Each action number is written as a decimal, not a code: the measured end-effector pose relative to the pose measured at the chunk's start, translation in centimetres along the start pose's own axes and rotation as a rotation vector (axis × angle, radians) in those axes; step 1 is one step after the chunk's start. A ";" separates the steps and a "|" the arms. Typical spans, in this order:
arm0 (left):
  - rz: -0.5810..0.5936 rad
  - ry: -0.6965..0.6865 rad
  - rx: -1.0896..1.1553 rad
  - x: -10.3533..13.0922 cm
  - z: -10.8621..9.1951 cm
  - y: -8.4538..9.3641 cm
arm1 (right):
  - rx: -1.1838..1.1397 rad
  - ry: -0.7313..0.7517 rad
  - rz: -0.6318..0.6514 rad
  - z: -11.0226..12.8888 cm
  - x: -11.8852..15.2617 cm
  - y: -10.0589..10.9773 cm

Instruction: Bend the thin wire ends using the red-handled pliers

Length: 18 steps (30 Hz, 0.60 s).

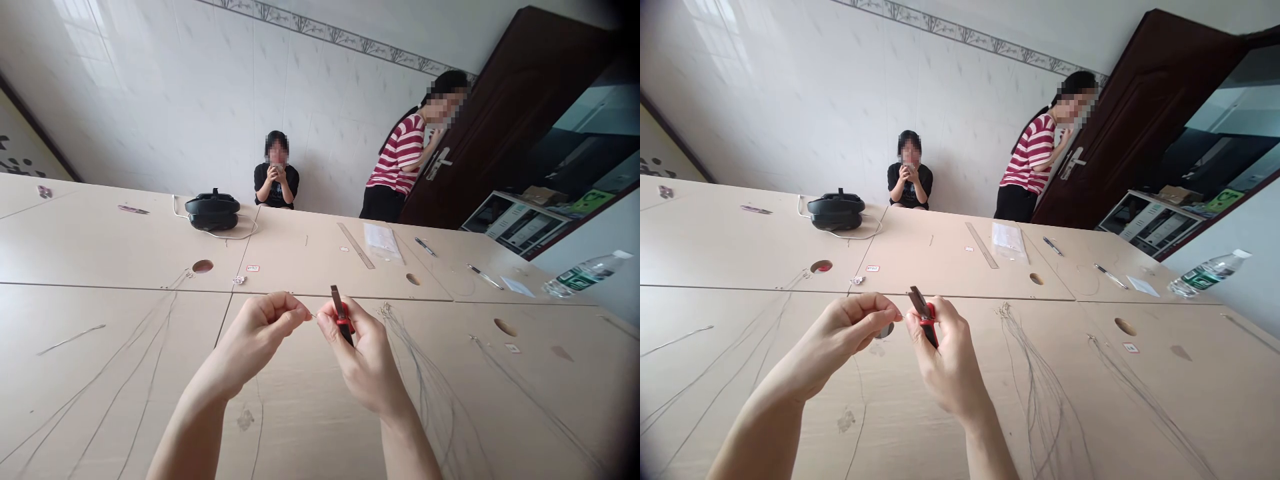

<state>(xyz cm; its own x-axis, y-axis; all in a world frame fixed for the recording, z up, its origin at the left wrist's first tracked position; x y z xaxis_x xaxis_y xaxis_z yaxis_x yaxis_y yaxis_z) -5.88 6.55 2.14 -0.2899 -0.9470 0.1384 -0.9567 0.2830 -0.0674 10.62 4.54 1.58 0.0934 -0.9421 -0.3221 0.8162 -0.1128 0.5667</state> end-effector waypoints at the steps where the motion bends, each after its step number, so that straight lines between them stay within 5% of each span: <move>1: 0.004 -0.007 0.002 0.0 -0.1 0.0 | 0.001 0.000 0.000 0.0 0.0 0.0; 18: -0.009 -0.090 0.001 0.1 0.0 0.3 | -0.129 -0.146 -0.047 0.4 0.2 0.1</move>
<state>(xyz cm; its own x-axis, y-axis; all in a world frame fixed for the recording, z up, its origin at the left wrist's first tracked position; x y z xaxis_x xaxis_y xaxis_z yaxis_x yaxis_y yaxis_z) -6.17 6.55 2.11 -0.2779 -0.9593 0.0495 -0.9593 0.2745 -0.0671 10.45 4.20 1.89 -0.0229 -0.9736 -0.2272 0.8850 -0.1254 0.4484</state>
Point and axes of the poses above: each hand's wrist, its own x-axis away from the middle knuckle, its own y-axis out of the back of the hand, z = x × y, the point moved 2 cm from there along -x, towards the middle knuckle, and after that the axes turned 13 degrees about x, right-handed, at the moved point
